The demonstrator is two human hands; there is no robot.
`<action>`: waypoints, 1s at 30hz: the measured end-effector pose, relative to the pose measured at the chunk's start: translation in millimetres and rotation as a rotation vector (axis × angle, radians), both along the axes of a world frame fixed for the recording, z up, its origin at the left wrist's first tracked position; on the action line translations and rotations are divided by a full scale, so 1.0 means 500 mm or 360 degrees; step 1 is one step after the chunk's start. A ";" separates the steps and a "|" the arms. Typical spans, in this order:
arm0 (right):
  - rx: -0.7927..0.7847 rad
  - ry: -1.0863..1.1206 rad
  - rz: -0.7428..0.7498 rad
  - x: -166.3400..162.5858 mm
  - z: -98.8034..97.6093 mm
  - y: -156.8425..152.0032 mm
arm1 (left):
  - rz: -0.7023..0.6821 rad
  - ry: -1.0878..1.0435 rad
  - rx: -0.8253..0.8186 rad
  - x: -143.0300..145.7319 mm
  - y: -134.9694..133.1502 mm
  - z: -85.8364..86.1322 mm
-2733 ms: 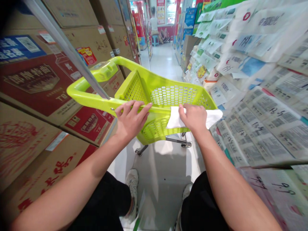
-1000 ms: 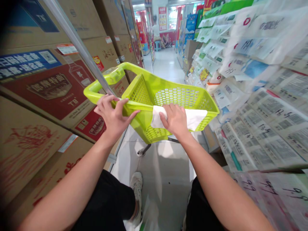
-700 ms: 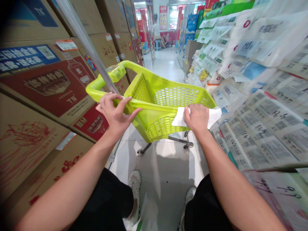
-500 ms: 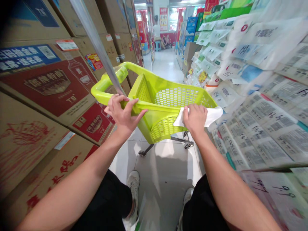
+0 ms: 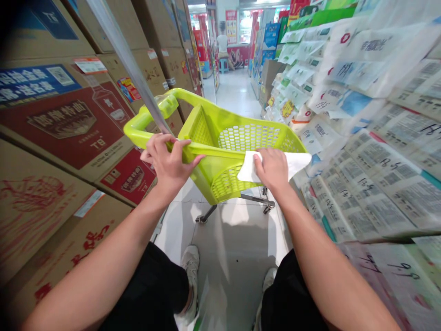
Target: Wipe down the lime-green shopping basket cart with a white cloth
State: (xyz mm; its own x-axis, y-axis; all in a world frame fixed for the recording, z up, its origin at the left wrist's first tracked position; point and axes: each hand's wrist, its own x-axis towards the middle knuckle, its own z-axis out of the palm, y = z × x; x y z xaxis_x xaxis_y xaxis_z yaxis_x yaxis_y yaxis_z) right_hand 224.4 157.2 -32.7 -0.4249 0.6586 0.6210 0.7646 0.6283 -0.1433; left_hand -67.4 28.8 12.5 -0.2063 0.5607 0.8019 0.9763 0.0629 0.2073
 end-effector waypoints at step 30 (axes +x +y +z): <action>0.0079 0.0141 -0.0158 -0.023 -0.025 -0.011 | 0.0014 -0.0007 -0.0112 0.004 -0.015 0.015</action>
State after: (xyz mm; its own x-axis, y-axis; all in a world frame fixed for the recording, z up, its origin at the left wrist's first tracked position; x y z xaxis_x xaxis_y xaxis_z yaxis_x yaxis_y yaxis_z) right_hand 213.0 151.9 -45.4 -0.3014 0.6622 0.6860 0.8091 0.5583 -0.1834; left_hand -65.6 21.0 19.9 -0.2147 0.6139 0.7596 0.9747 0.0858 0.2062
